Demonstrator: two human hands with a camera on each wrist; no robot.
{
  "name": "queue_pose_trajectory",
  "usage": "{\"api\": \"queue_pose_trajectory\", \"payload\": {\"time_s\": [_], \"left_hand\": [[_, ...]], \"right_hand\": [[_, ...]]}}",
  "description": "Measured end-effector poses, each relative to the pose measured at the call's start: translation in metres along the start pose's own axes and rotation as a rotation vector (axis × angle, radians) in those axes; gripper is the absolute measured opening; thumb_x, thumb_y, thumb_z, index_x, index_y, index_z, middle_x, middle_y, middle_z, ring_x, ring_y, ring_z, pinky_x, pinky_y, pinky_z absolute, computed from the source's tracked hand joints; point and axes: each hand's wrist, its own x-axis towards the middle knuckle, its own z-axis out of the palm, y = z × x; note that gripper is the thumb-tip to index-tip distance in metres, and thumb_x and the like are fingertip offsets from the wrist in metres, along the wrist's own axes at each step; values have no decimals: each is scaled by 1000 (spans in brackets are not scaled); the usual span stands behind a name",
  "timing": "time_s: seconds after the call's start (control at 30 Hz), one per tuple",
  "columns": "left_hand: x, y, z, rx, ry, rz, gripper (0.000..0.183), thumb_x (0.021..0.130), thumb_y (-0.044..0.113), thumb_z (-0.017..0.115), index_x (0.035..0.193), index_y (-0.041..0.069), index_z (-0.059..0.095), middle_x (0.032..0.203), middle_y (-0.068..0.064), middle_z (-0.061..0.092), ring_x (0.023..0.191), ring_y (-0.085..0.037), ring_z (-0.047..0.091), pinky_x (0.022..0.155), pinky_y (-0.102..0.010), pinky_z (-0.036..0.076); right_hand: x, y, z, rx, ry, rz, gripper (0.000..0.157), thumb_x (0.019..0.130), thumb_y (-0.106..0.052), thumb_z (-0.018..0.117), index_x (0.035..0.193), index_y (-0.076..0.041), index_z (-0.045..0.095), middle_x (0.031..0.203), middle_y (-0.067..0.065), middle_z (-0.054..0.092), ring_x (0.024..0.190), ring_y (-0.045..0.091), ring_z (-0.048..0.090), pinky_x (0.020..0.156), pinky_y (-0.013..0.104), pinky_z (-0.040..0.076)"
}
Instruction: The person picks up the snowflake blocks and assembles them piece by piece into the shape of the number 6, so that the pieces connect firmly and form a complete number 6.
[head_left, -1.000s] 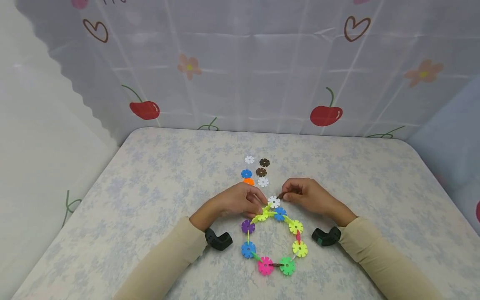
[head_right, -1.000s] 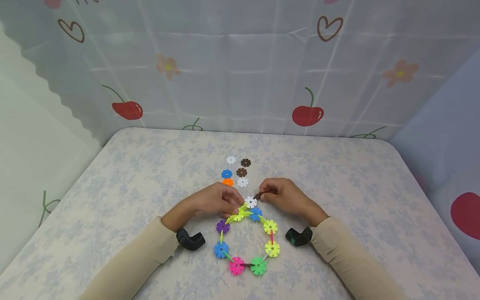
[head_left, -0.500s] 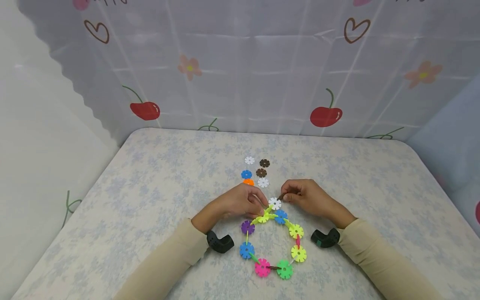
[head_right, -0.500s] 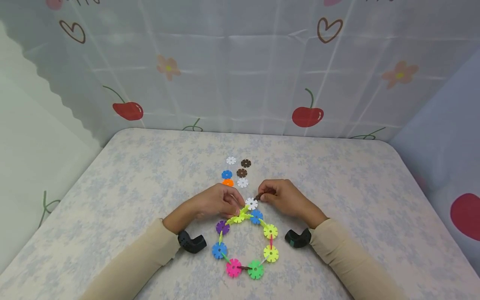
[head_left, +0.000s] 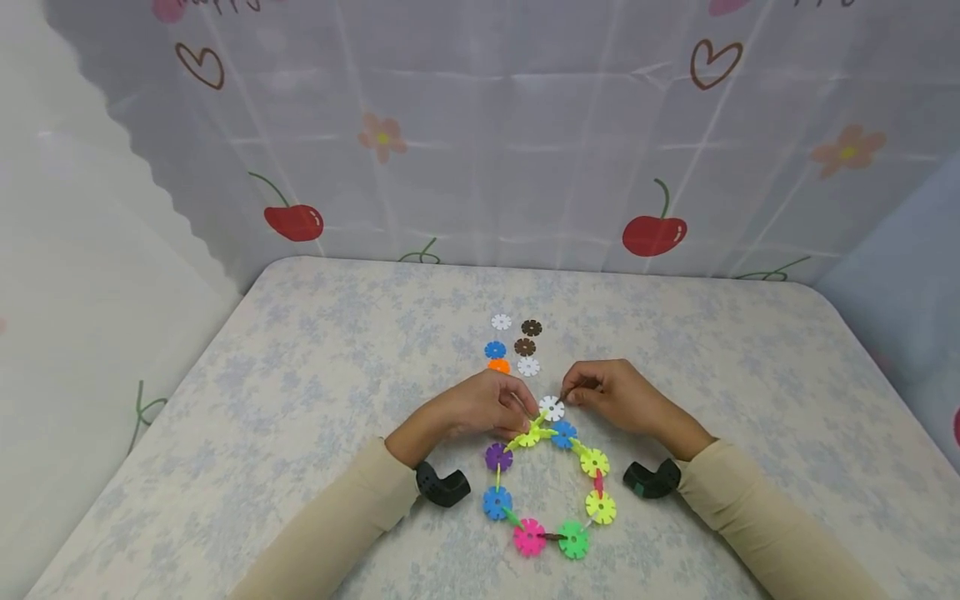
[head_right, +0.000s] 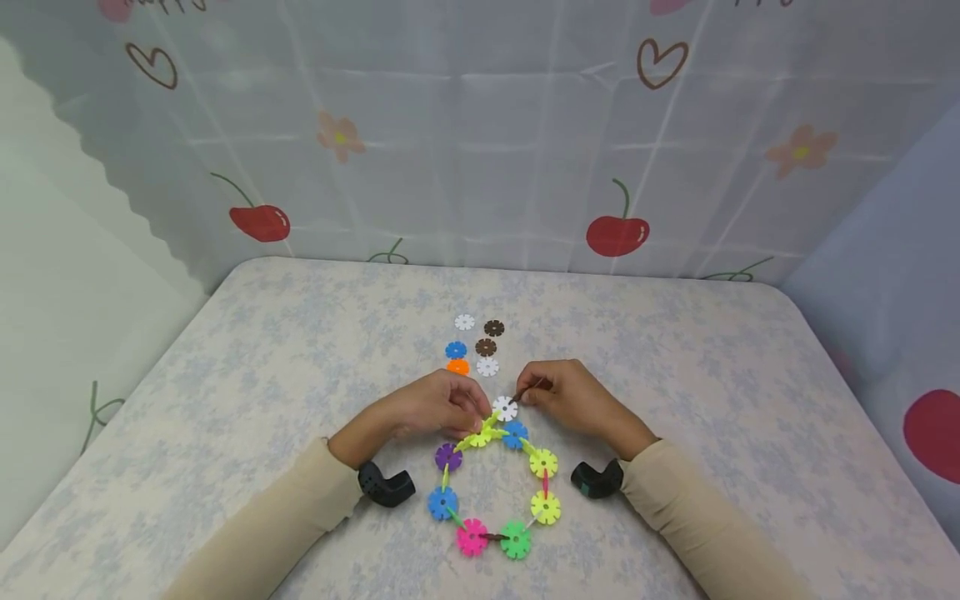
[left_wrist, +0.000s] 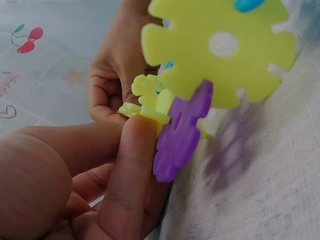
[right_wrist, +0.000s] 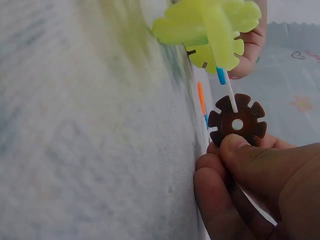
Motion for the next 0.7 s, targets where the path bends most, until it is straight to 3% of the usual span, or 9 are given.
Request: {"api": "queue_pose_trajectory", "payload": {"time_s": [0.2, 0.37, 0.7], "left_hand": [[-1, 1, -1, 22, -11, -18, 8, 93, -3, 70, 100, -4, 65, 74, -8, 63, 62, -16, 54, 63, -27, 51], [-1, 1, -5, 58, -39, -45, 9, 92, -3, 71, 99, -2, 66, 85, -10, 66, 69, -19, 65, 65, -32, 58], [-6, 1, -18, 146, -84, -56, 11, 92, -1, 71, 101, 0, 66, 84, -9, 70, 71, -19, 65, 67, -34, 58]], "right_hand": [[1, 1, 1, 45, 22, 49, 9, 96, -5, 69, 96, -13, 72, 89, 1, 71, 78, 19, 66, 66, 31, 55], [2, 2, 0, 39, 41, 88, 8, 96, -6, 71, 100, -12, 73, 91, 0, 71, 76, 18, 66, 65, 31, 55], [11, 13, -16, 48, 30, 157, 11, 97, -11, 71, 108, -9, 72, 98, 5, 69, 80, 22, 64, 66, 34, 56]]}}
